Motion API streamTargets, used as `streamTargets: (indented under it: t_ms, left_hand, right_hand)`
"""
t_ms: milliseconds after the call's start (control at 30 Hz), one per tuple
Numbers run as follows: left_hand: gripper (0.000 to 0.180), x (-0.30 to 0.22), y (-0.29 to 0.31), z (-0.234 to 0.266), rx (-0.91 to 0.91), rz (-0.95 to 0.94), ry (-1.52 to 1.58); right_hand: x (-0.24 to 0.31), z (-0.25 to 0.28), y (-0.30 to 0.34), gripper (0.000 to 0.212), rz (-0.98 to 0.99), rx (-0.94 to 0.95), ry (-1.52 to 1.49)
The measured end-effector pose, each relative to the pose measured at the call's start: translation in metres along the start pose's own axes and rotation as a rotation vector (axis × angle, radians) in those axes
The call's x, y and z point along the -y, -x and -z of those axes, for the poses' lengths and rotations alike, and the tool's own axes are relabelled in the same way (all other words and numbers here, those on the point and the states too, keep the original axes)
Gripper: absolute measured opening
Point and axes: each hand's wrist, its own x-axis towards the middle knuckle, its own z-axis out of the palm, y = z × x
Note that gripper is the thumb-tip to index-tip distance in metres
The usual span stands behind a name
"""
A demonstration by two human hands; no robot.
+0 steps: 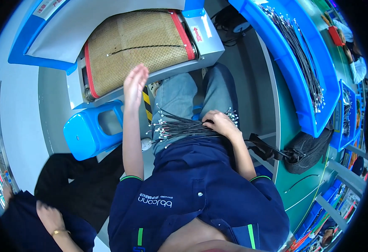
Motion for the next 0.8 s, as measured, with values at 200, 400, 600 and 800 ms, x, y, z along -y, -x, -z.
streamTargets:
  t_ms: [200, 400, 600, 800]
  left_hand:
    - [0.022, 0.059, 0.06, 0.01, 0.387, 0.176, -0.477]
    - [0.022, 0.089, 0.096, 0.005, 0.482, 0.182, -0.817]
    - [0.023, 0.109, 0.104, 0.009, 0.644, -0.126, -1.131]
    - [0.022, 0.118, 0.108, 0.01, 0.656, 0.117, -1.041]
  right_hand:
    - [-0.01, -0.002, -0.01, 0.012, -0.009, -0.027, -0.048]
    - [-0.038, -0.012, -0.009, 0.01, 0.025, 0.01, -0.095]
    - [-0.056, -0.017, -0.01, 0.014, 0.097, -0.117, -0.143]
    - [-0.054, 0.002, -0.002, 0.014, 0.055, -0.225, -0.033]
